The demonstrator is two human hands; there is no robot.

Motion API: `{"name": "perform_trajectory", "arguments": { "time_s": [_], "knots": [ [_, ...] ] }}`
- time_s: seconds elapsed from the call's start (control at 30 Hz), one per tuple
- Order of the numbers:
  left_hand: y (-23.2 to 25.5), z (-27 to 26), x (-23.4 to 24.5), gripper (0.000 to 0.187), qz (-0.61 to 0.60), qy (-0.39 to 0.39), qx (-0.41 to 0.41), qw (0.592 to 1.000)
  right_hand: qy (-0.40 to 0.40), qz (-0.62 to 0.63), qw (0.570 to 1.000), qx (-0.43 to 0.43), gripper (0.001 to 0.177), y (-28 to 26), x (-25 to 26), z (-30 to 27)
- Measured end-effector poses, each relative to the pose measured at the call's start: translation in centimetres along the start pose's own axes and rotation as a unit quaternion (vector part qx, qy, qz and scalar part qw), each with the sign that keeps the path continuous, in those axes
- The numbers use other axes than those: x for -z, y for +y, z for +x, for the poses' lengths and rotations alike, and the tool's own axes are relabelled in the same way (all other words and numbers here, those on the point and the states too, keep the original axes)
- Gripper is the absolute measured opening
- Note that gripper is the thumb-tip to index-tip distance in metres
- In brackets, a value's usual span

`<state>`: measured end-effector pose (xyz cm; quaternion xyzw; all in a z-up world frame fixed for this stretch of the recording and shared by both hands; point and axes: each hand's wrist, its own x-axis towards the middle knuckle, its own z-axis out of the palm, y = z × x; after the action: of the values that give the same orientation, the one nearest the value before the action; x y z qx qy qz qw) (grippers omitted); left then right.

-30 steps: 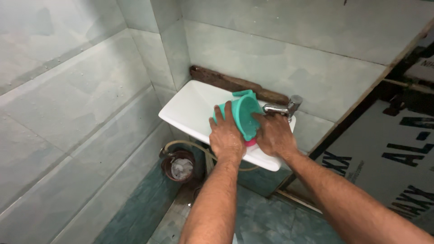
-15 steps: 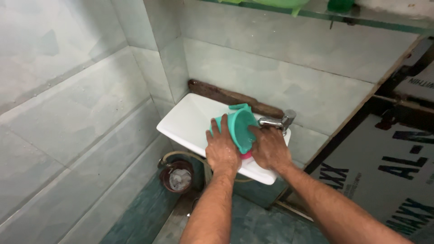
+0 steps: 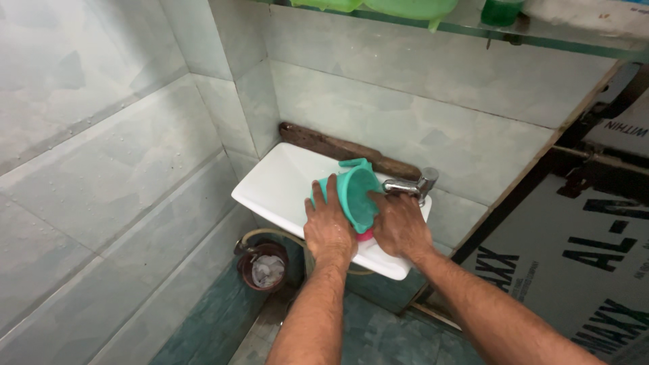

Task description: The person cleans a small white bathroom sink using a pink sponge and a green cup. They repeatedly pour water from the cup onto the sponge and scrub the sink basin and faucet area.

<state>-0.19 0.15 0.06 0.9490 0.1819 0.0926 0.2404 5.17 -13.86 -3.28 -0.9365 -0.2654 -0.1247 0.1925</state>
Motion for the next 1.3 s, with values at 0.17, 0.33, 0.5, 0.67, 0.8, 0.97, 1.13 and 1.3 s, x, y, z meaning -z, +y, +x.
{"name": "perform_trajectory", "arguments": {
  "time_s": [0.17, 0.33, 0.5, 0.67, 0.8, 0.97, 1.13, 1.3],
  "knots": [
    [0.13, -0.04, 0.28, 0.112, 0.002, -0.009, 0.003, 1.0, -0.004, 0.004, 1.0, -0.003, 0.056, 0.01, -0.01, 0.06],
    [0.3, -0.03, 0.48, 0.111, 0.017, -0.018, 0.007, 1.0, -0.015, -0.006, 1.0, -0.014, 0.056, 0.16, -0.16, 0.11],
    [0.31, -0.04, 0.57, 0.111, 0.018, -0.022, 0.01, 1.0, -0.006, -0.004, 1.0, -0.006, 0.056, 0.15, -0.23, 0.17],
    [0.22, -0.05, 0.45, 0.111, 0.02, -0.011, -0.001, 1.0, -0.018, -0.006, 1.0, -0.017, 0.056, 0.06, -0.12, 0.25],
    [0.18, 0.07, 0.36, 0.111, 0.009, -0.014, 0.007, 1.0, -0.015, -0.009, 1.0, -0.011, 0.056, -0.08, 0.06, 0.14],
    [0.15, 0.1, 0.34, 0.11, 0.012, -0.017, 0.007, 1.0, -0.017, -0.005, 1.0, -0.01, 0.056, -0.04, 0.1, 0.17],
    [-0.03, 0.14, 0.18, 0.109, 0.002, -0.012, 0.005, 1.0, 0.007, -0.014, 1.0, 0.003, 0.055, 0.2, -0.33, 0.23],
    [-0.35, 0.37, -0.28, 0.106, -0.015, 0.008, 0.0, 1.0, -0.003, 0.002, 1.0, -0.008, 0.054, 0.15, -0.36, 0.43]
  ]
}}
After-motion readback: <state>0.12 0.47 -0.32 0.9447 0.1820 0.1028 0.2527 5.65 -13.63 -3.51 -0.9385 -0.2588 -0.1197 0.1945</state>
